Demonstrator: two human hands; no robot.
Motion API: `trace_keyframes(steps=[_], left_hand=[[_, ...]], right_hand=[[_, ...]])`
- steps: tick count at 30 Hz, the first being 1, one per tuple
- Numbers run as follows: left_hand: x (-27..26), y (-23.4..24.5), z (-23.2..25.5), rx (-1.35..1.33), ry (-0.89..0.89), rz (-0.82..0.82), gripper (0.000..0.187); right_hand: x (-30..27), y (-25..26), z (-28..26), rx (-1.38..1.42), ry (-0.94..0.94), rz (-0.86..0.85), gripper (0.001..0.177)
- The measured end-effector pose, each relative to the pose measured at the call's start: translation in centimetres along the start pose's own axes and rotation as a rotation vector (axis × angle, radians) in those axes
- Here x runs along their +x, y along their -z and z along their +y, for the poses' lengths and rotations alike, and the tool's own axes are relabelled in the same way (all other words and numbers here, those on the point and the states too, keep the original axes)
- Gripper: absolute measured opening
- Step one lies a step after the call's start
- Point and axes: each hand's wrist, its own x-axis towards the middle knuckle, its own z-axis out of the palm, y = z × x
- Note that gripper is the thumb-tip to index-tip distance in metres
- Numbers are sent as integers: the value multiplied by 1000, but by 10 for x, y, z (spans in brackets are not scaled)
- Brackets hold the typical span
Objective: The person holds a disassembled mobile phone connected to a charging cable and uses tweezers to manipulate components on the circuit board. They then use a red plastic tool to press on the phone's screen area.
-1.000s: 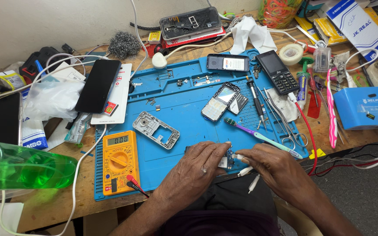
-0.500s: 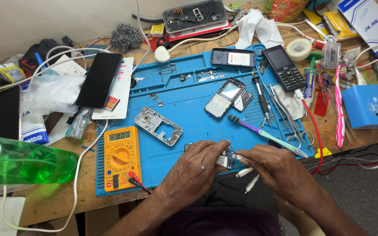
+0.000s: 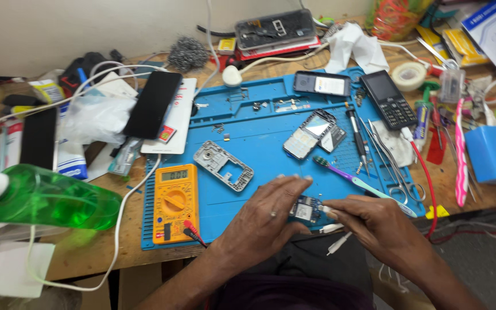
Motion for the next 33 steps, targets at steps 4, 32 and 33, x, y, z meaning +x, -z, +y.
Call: trace_keyframes(steps=[4,32,33], left_hand=[[-37,-4,14,-652,553,151,63],[16,-17,2,-1347,797,418,38],[15,-19,2,-1347,792,407,38]], right_hand=[[-2,4,-2,133,-395,-32,31],[69,31,-12,-477,68,309,44],[74,30,-14,-540,73,285,48]])
